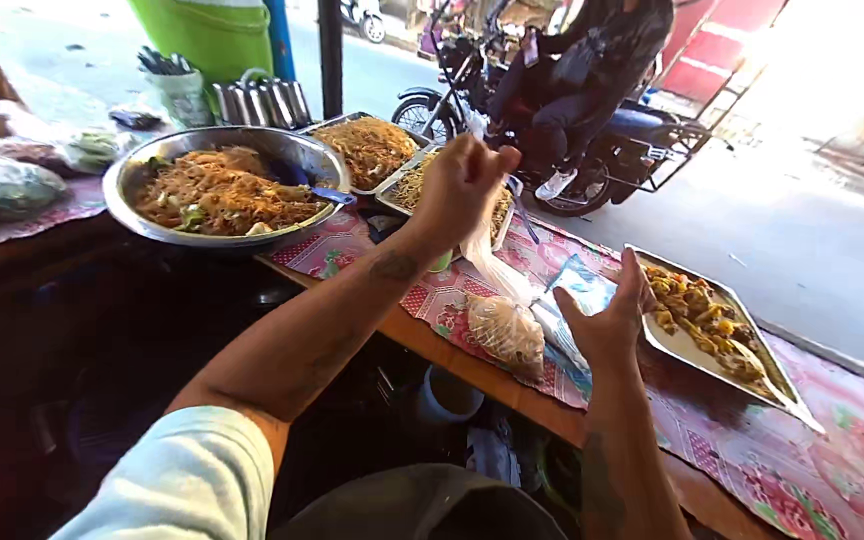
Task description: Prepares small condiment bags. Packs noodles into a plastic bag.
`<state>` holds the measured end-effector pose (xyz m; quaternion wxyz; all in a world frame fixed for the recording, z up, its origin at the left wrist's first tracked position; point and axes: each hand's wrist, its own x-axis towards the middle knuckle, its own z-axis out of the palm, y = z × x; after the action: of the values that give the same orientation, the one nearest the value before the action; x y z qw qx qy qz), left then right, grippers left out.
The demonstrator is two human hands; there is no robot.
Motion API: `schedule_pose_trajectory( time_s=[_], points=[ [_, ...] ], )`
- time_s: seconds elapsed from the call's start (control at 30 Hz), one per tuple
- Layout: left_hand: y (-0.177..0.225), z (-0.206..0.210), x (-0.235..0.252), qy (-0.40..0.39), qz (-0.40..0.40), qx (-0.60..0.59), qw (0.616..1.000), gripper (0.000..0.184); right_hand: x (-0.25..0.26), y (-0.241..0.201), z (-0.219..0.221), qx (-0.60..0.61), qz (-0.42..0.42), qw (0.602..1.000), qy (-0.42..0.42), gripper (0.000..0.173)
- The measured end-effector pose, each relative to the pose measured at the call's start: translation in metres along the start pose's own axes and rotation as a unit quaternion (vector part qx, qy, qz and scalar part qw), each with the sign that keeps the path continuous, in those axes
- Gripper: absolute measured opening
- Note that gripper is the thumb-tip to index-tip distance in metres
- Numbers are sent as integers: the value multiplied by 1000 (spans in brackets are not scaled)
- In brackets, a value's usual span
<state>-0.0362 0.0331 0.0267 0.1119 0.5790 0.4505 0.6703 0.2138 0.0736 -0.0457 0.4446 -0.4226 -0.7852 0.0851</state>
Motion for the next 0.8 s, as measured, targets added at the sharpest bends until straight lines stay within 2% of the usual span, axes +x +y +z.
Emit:
schedule_pose_trajectory(
  time_s=[0.07, 0.1, 0.13, 0.17, 0.2, 0.23, 0.27, 0.3, 0.33, 0.37, 0.4, 0.43, 0.5, 0.53, 0.63, 0.7, 0.73, 0.77, 0.8],
  points=[
    [24, -20, -26, -99, 24, 33, 994, 21, -16, -64, 16, 160, -76, 980, -90, 113],
    [35, -28, -40, -153, 23, 29, 988, 22, -23, -93, 29, 226, -92, 961, -133, 102],
    [44, -36, -54, -186, 25, 18, 982, 23, -30, -116, 44, 282, -94, 942, -155, 71],
    [48, -44, -67, -179, 36, 3, 983, 27, -35, -133, 57, 334, -74, 922, -181, 40],
    [48, -55, -79, -137, 59, -2, 989, 35, -39, -143, 68, 387, -35, 893, -226, 19],
    [44, -71, -89, -94, 75, 3, 993, 50, -44, -147, 78, 444, 25, 856, -266, 13],
    [37, -91, -102, -76, 74, 16, 994, 71, -49, -152, 87, 487, 88, 822, -283, 15],
    [28, -113, -117, -84, 48, 29, 995, 93, -53, -159, 94, 512, 145, 796, -289, 17],
    [21, -132, -138, -106, -10, 33, 994, 111, -57, -166, 99, 522, 197, 778, -288, 18],
    [12, -150, -162, -135, -88, 28, 987, 116, -59, -171, 104, 525, 232, 764, -293, 26],
    [4, -165, -184, -157, -160, 14, 974, 108, -62, -174, 110, 527, 254, 752, -302, 34],
    [-3, -179, -204, -167, -217, 4, 962, 88, -63, -176, 116, 531, 263, 743, -310, 39],
    [-9, -204, -235, -146, -305, 17, 941, 26, -68, -182, 129, 533, 270, 740, -310, 40],
    [-9, -216, -248, -120, -343, 15, 932, 11, -71, -185, 135, 527, 279, 744, -302, 38],
    [-3, -241, -279, 60, -428, -95, 897, 7, -84, -194, 154, 513, 322, 745, -279, 24],
    [-2, -252, -293, 185, -448, -171, 858, 8, -96, -197, 168, 505, 341, 740, -286, 18],
    [-4, -255, -299, 236, -455, -195, 836, 9, -103, -198, 175, 488, 350, 744, -292, 21],
    [-7, -258, -304, 278, -462, -206, 817, 9, -111, -198, 182, 459, 352, 760, -297, 35],
    [-10, -260, -308, 309, -465, -211, 802, 10, -119, -198, 188, 419, 344, 788, -292, 57]
  ],
)
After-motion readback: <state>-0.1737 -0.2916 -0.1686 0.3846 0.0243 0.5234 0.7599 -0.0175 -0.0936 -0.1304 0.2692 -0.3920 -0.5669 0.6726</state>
